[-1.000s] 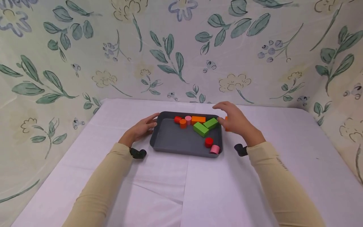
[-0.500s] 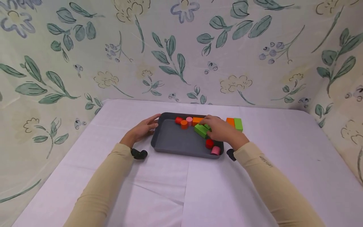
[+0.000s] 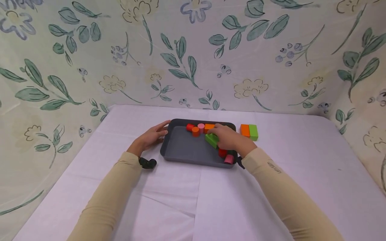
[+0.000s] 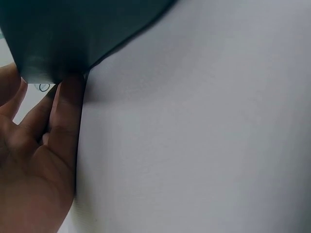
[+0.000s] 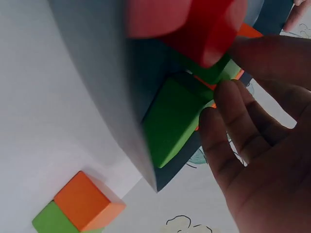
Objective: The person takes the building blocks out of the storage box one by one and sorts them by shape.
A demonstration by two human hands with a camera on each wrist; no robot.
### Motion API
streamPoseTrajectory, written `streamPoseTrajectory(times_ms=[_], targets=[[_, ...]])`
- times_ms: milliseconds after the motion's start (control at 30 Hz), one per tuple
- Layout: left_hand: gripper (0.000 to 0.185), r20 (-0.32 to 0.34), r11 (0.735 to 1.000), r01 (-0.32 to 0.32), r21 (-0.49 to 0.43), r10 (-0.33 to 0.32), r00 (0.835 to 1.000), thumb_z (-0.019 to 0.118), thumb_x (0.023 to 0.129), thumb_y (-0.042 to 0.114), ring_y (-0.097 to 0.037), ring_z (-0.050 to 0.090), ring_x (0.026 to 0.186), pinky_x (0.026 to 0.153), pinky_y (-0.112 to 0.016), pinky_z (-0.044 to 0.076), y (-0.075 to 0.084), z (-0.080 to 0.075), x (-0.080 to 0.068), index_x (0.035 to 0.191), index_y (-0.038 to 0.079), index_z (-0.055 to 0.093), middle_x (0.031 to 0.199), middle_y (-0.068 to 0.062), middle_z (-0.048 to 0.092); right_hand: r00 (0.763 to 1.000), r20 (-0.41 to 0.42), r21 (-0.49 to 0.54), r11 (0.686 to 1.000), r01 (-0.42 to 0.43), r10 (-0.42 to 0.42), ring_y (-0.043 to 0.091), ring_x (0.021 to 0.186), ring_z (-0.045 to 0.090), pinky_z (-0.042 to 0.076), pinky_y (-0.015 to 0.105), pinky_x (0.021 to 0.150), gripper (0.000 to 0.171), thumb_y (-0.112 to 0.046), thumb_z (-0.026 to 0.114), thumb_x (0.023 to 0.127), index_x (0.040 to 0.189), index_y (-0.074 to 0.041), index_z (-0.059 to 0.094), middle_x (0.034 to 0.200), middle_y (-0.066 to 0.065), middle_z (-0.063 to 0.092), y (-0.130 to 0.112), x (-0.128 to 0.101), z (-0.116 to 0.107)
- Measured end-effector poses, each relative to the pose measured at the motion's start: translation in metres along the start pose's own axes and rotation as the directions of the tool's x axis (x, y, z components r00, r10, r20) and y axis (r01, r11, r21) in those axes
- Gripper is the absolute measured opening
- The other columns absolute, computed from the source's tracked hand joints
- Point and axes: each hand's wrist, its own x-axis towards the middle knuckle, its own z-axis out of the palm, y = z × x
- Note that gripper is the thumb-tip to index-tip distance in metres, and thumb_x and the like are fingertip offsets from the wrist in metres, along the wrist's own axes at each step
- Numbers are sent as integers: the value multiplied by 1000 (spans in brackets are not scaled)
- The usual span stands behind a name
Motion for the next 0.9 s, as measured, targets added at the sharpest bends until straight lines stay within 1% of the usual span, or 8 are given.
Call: streamPoseTrajectory(times_ms=[67, 167, 233, 300, 500, 600, 767, 900], targets=[[57, 1, 1000, -2, 2, 2, 1000, 46, 105, 19, -26, 25, 154, 124, -48, 32, 0, 0, 0, 156, 38, 29, 167, -3, 22, 1000, 12, 3, 1000, -10, 10, 29, 110, 54, 54, 50, 102, 52, 6, 62, 85, 135, -10, 60, 131, 16, 54, -1, 1, 0], [57, 0, 1000, -1, 7, 1, 1000, 47, 105, 19, -25, 25, 154, 124, -48, 33, 0, 0, 0, 155, 38, 29, 167, -2, 22, 999, 41, 8, 1000, -17, 16, 31, 113, 53, 54, 51, 103, 56, 6, 62, 86, 139, -10, 55, 140, 17, 48, -3, 1, 0], [57, 0, 1000, 0, 13, 0, 1000, 47, 105, 19, -25, 25, 154, 124, -48, 33, 0, 1, 0, 156, 38, 29, 167, -2, 22, 998, 59, 7, 1000, -5, 4, 32, 114, 52, 53, 51, 103, 60, 6, 60, 86, 143, -9, 52, 146, 17, 45, -3, 1, 0], [57, -1, 1000, -2, 18, 2, 1000, 46, 105, 19, -25, 25, 154, 124, -48, 33, 0, 1, 0, 156, 37, 28, 167, -3, 22, 997, 74, 1, 1000, 7, -7, 32, 114, 51, 53, 51, 103, 61, 6, 60, 86, 145, -8, 49, 149, 17, 44, -4, 0, 0], [56, -10, 1000, -2, 12, 2, 1000, 47, 105, 20, -26, 25, 154, 123, -48, 33, 0, 2, 0, 155, 38, 29, 167, -3, 22, 997, 83, -8, 1000, 8, -7, 31, 113, 52, 53, 51, 103, 59, -1, 67, 88, 144, -7, 50, 143, 19, 52, -5, 0, 2], [56, -7, 1000, -6, 12, 6, 1000, 47, 105, 20, -26, 25, 154, 123, -49, 33, 0, 2, 0, 156, 37, 29, 167, -3, 22, 996, 84, -8, 1000, -3, 4, 31, 113, 52, 53, 51, 103, 58, -3, 67, 89, 144, -8, 50, 142, 19, 52, -4, 0, 2], [57, -6, 1000, -7, 13, 7, 1000, 46, 105, 19, -26, 26, 154, 123, -49, 33, 0, 2, 0, 156, 37, 28, 167, -4, 22, 997, 80, -11, 1000, 5, -4, 30, 115, 52, 53, 51, 104, 56, -3, 67, 89, 142, -8, 52, 141, 18, 54, -2, 0, 3], [57, -6, 1000, -6, 23, 6, 1000, 46, 106, 18, -27, 26, 154, 123, -49, 33, 1, 2, -1, 157, 36, 27, 167, -4, 23, 997, 82, -6, 1000, -11, 11, 30, 117, 52, 50, 52, 108, 60, -6, 70, 88, 145, -7, 48, 142, 17, 54, -1, 0, 3]])
